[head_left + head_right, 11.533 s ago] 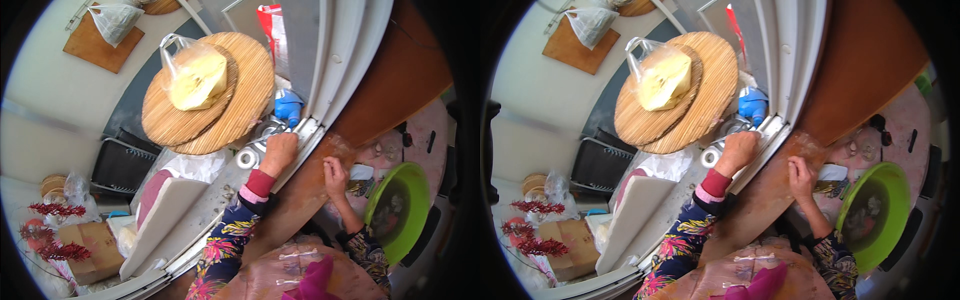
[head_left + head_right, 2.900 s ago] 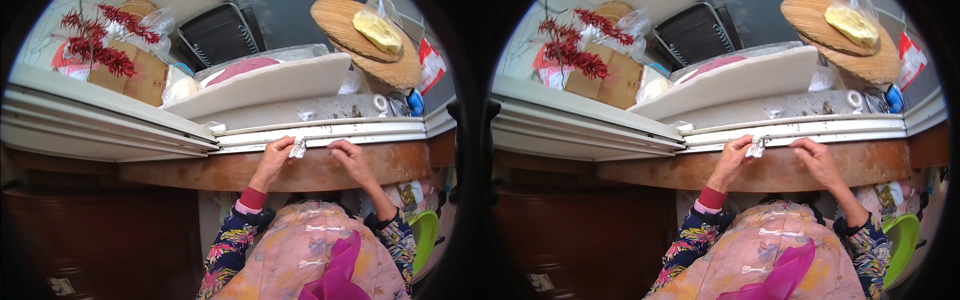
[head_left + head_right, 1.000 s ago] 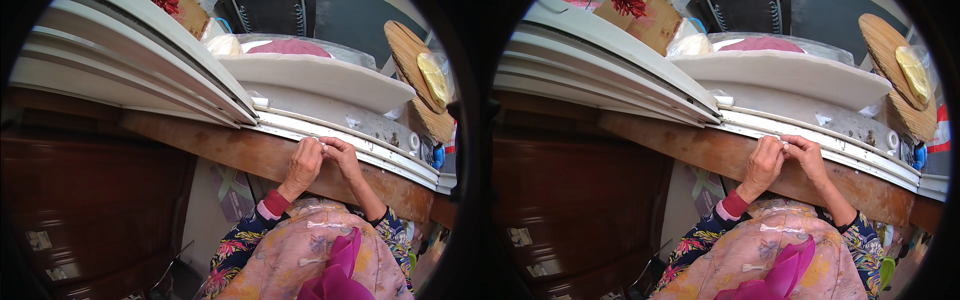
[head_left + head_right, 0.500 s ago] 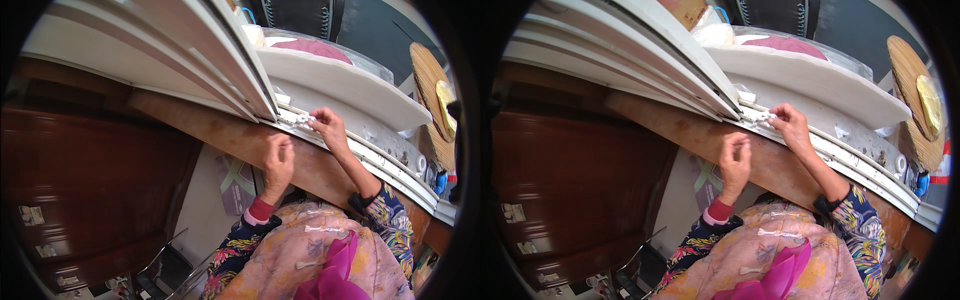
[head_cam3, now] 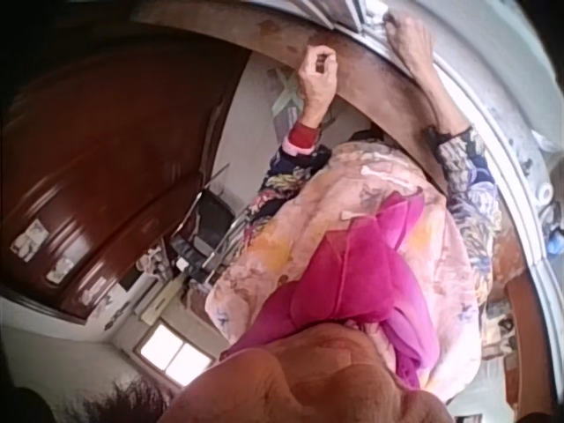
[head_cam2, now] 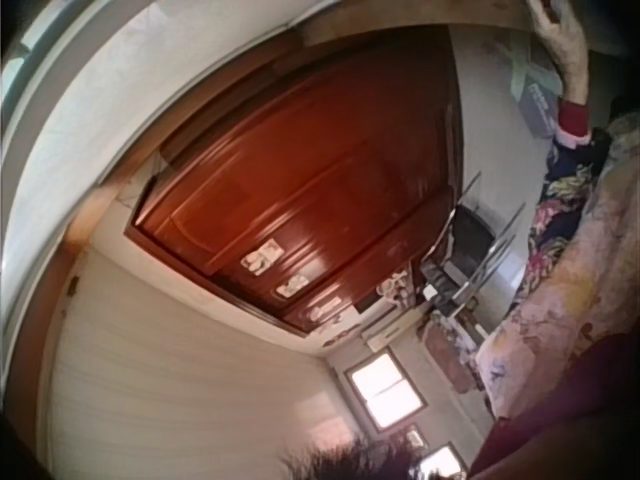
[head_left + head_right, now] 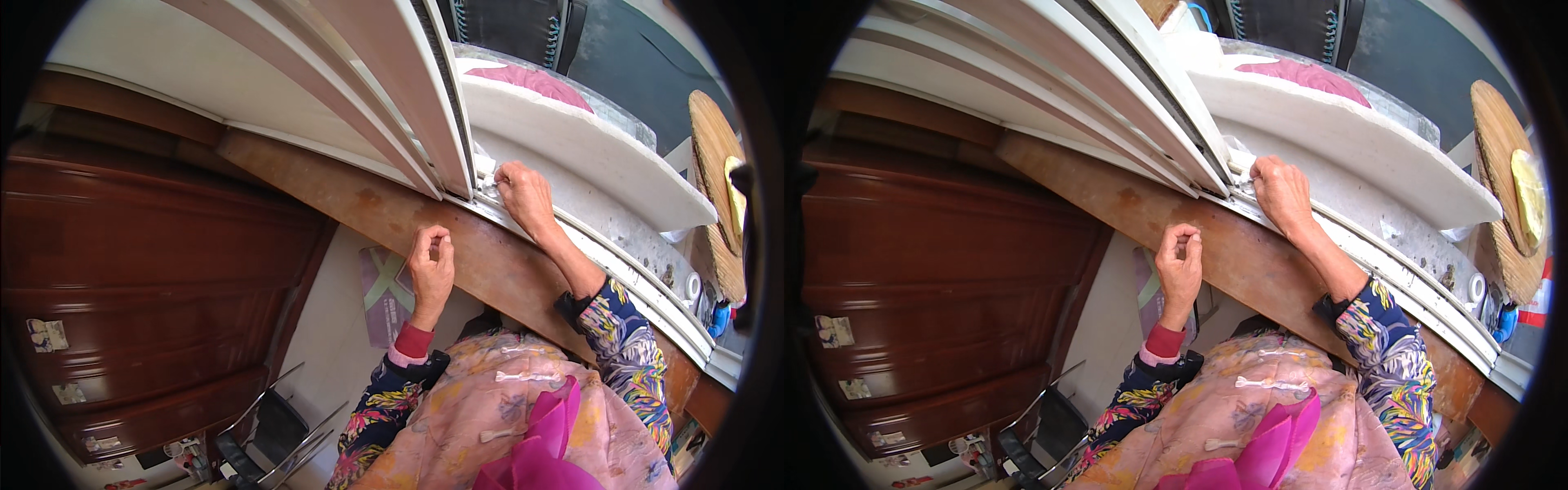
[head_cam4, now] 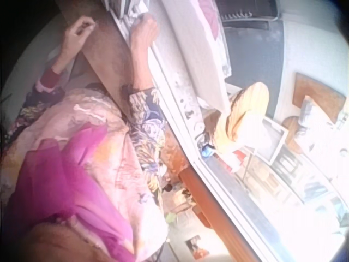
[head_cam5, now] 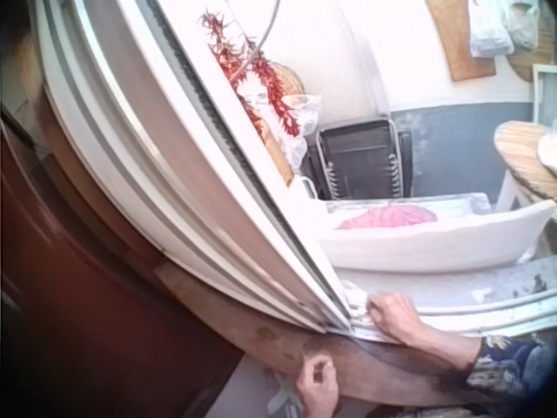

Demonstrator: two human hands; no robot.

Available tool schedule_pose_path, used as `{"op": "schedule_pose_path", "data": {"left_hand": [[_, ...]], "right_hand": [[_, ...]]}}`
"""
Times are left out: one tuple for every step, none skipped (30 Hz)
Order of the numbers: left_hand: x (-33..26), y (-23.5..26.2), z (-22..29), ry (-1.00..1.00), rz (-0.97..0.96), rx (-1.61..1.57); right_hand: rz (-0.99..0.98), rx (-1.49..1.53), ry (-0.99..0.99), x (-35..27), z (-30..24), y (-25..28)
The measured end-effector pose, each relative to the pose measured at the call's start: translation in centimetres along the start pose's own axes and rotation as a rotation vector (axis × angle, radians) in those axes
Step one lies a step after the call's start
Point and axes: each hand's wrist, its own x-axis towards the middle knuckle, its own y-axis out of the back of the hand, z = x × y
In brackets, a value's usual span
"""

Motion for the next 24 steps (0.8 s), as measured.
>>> {"op": "schedule_pose_path", "data": {"left_hand": [[-0.1,-0.1,-0.3,-0.017,0.009,0.005],[-0.2,-0.1,-0.4,-0.01,0.009,0.009],[-0.4,-0.2,-0.3,-0.007,0.018,0.006],[-0.5,-0.2,-0.5,-0.009,-0.001,0.022],[-0.6,-0.2,-0.3,-0.012,-0.012,0.029],[-0.7,-0.8,-0.9,-0.003,-0.039,0.024],[-0.8,-0.6,-0.7,-0.04,-0.028,0.044],[-0.8,-0.4,-1.0,-0.07,-0.033,0.061],[-0.9,-0.3,-1.3,-0.098,-0.033,0.071],[-1.0,-0.3,-1.5,-0.077,-0.046,0.077],[-1.1,-0.2,-1.8,-0.059,-0.049,0.079],[-1.3,0.1,-1.7,-0.035,-0.046,0.083],[-1.5,-0.6,-2.3,-0.031,-0.057,0.075],[-1.6,-0.5,-2.1,-0.026,-0.057,0.074],[-1.8,-0.5,-2.2,-0.012,-0.069,0.068],[-1.9,-0.4,-2.2,-0.022,-0.059,0.078],[-2.0,-0.4,-2.2,-0.024,-0.061,0.084],[-2.2,-0.5,-2.3,-0.028,-0.044,0.086],[-2.2,-0.5,-2.0,-0.032,-0.068,0.1],[-2.5,-1.4,-2.4,-0.039,-0.075,0.104],[-2.6,-1.3,-2.2,-0.043,-0.095,0.115],[-2.7,-1.5,-2.3,-0.043,-0.083,0.114],[-2.8,-1.6,-2.4,-0.04,-0.089,0.112],[-2.9,-1.6,-2.5,-0.036,-0.095,0.108]], "right_hand": [[0.014,0.06,0.015,-0.2,0.0,-0.2],[-0.017,0.093,-0.018,-0.3,-0.1,-0.5],[-0.024,0.134,-0.045,-0.4,-0.4,-0.9],[-0.03,0.172,-0.069,-0.4,-0.4,-1.4],[-0.024,0.146,-0.04,-0.5,-0.7,-1.7],[-0.044,0.017,0.007,-0.4,0.1,-1.8],[-0.075,-0.088,0.064,-0.3,0.1,-1.7],[-0.111,-0.213,0.106,-0.2,0.6,-1.7],[-0.137,-0.219,0.119,-0.1,1.0,-1.3],[-0.102,-0.12,0.104,-0.1,1.2,-1.2],[-0.08,-0.044,0.064,0.0,1.5,-1.1],[-0.06,0.037,0.021,-0.1,1.3,-0.9],[-0.055,0.106,-0.045,0.0,1.7,-1.0],[-0.017,0.122,-0.031,0.0,1.3,-0.9],[0.01,0.13,-0.04,0.1,1.3,-1.2],[0.036,0.138,-0.047,0.3,1.1,-1.4],[0.06,0.167,-0.07,0.5,1.1,-1.6],[0.083,0.195,-0.093,0.7,1.2,-1.8],[0.107,0.225,-0.12,0.8,1.1,-1.9],[0.108,0.26,-0.158,0.7,1.7,-2.2],[0.106,0.302,-0.192,0.9,1.5,-2.4],[0.121,0.348,-0.208,0.9,1.7,-2.7],[0.078,0.304,-0.162,0.9,1.8,-2.9],[0.053,0.263,-0.098,0.8,1.8,-3.0]]}}
